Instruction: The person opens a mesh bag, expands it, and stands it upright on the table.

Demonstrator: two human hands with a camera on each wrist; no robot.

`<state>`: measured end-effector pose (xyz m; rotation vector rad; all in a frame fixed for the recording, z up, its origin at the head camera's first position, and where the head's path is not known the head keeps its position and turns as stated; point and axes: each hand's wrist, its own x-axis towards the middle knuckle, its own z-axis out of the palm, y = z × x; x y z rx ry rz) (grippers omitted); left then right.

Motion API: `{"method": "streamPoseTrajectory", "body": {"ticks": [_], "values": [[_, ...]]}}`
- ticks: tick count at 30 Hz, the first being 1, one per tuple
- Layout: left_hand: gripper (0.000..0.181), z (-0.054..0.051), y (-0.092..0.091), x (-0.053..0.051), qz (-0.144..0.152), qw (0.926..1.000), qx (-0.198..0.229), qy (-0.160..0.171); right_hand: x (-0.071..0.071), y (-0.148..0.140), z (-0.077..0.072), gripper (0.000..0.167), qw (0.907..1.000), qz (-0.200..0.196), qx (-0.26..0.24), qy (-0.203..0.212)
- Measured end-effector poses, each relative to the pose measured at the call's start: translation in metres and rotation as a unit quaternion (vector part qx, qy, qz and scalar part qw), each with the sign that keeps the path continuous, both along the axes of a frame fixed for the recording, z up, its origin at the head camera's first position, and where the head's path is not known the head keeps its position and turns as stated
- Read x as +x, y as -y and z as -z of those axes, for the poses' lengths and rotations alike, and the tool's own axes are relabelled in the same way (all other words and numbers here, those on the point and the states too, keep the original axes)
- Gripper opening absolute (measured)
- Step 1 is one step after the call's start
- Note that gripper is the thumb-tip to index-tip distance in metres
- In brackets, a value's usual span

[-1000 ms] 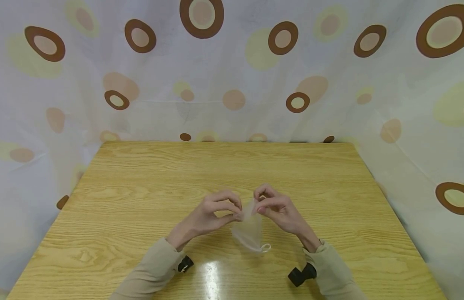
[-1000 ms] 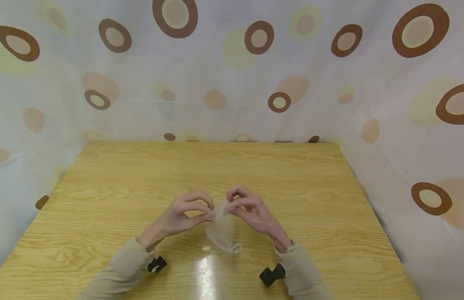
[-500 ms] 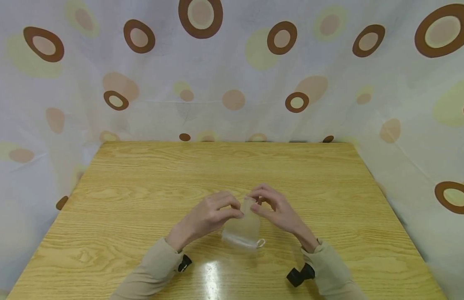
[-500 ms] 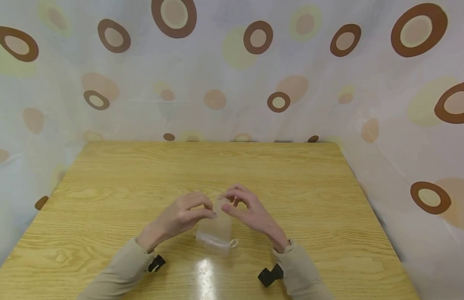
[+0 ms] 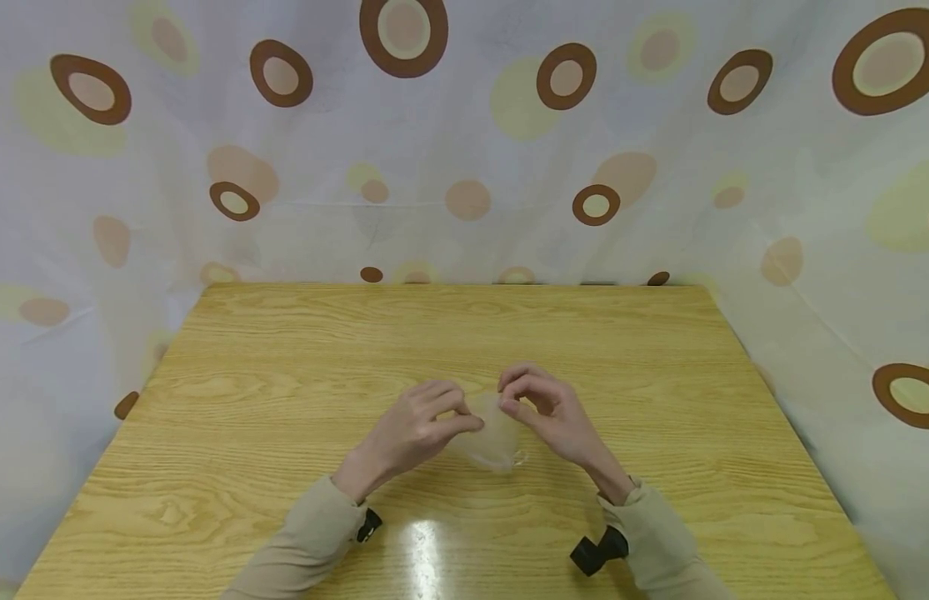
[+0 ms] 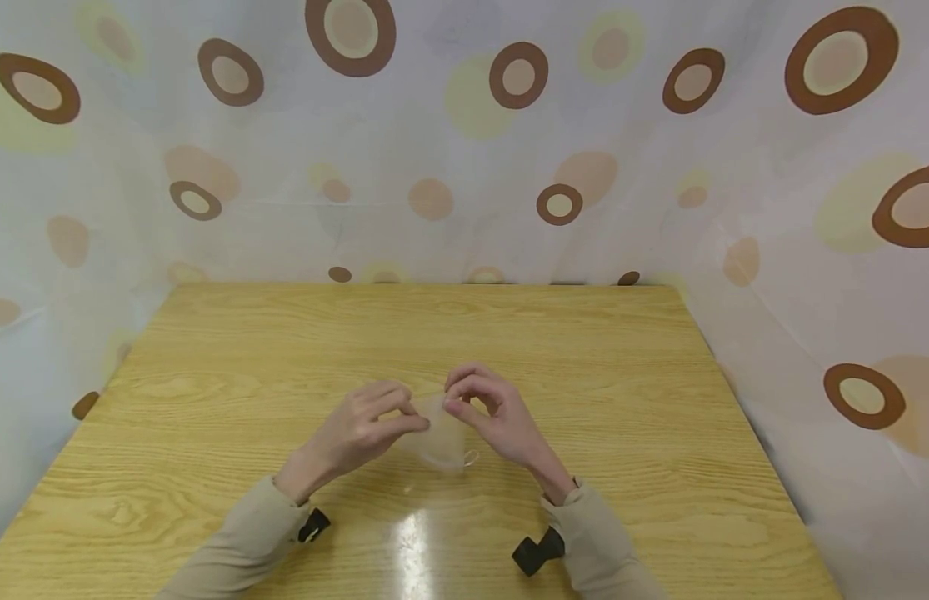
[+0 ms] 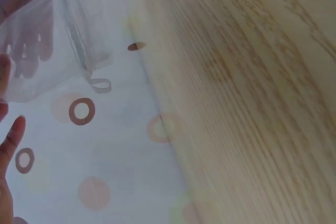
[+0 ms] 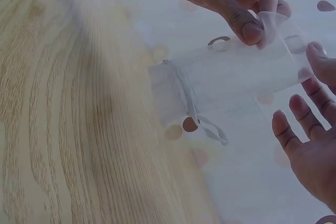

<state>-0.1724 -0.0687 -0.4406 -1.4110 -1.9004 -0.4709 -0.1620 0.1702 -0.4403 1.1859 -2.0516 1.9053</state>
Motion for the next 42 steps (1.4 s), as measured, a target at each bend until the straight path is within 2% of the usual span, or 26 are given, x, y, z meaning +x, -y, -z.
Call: {"method": "streamPoseTrajectory", "body": {"ticks": [3, 5, 9, 12, 17, 21, 23, 31, 34, 39, 42], "values": [[0.029, 0.0011, 0.0002, -0.0012, -0.016, 0.9997, 0.001, -0.016, -0.0006, -0.0010, -0.0007, 0.008, 0.9999, -0.006, 0.009, -0.011], [0.033, 0.0013, 0.0002, -0.0017, -0.030, 0.9991, -0.004, -0.030, -0.0009, -0.0016, -0.0019, 0.011, 0.9993, 0.000, 0.034, -0.014], [0.027, 0.0016, 0.0001, -0.0017, -0.050, 0.9975, -0.019, -0.047, -0.0019, -0.0006, -0.0017, 0.020, 0.9952, 0.024, 0.082, -0.048], [0.018, 0.0026, -0.0003, -0.0020, -0.052, 0.9970, -0.022, -0.053, -0.0017, 0.0003, -0.0004, 0.023, 0.9929, 0.041, 0.095, -0.058], [0.024, 0.0041, -0.0002, -0.0026, -0.046, 0.9967, -0.013, -0.065, 0.0007, -0.0022, 0.0002, 0.010, 0.9893, 0.078, 0.110, -0.055], [0.038, 0.0039, 0.0007, -0.0025, -0.048, 0.9961, -0.016, -0.071, 0.0015, -0.0025, 0.0004, 0.040, 0.9865, 0.090, 0.122, -0.063], [0.043, 0.0036, 0.0010, -0.0023, -0.051, 0.9958, -0.020, -0.074, 0.0014, -0.0017, 0.0000, 0.045, 0.9871, 0.086, 0.118, -0.066], [0.039, 0.0032, 0.0001, -0.0016, -0.055, 0.9950, -0.020, -0.081, -0.0024, 0.0003, 0.0001, 0.027, 0.9916, 0.051, 0.070, -0.096], [0.036, 0.0036, -0.0007, -0.0015, -0.055, 0.9948, -0.016, -0.084, -0.0029, 0.0006, -0.0008, 0.024, 0.9933, 0.045, 0.059, -0.089], [0.033, 0.0036, -0.0013, -0.0014, -0.058, 0.9944, -0.006, -0.088, -0.0012, -0.0001, -0.0021, 0.036, 0.9949, 0.063, 0.052, -0.060], [0.033, 0.0034, -0.0017, -0.0014, -0.058, 0.9944, -0.001, -0.088, -0.0015, -0.0006, -0.0018, 0.030, 0.9958, 0.063, 0.042, -0.052]]}}
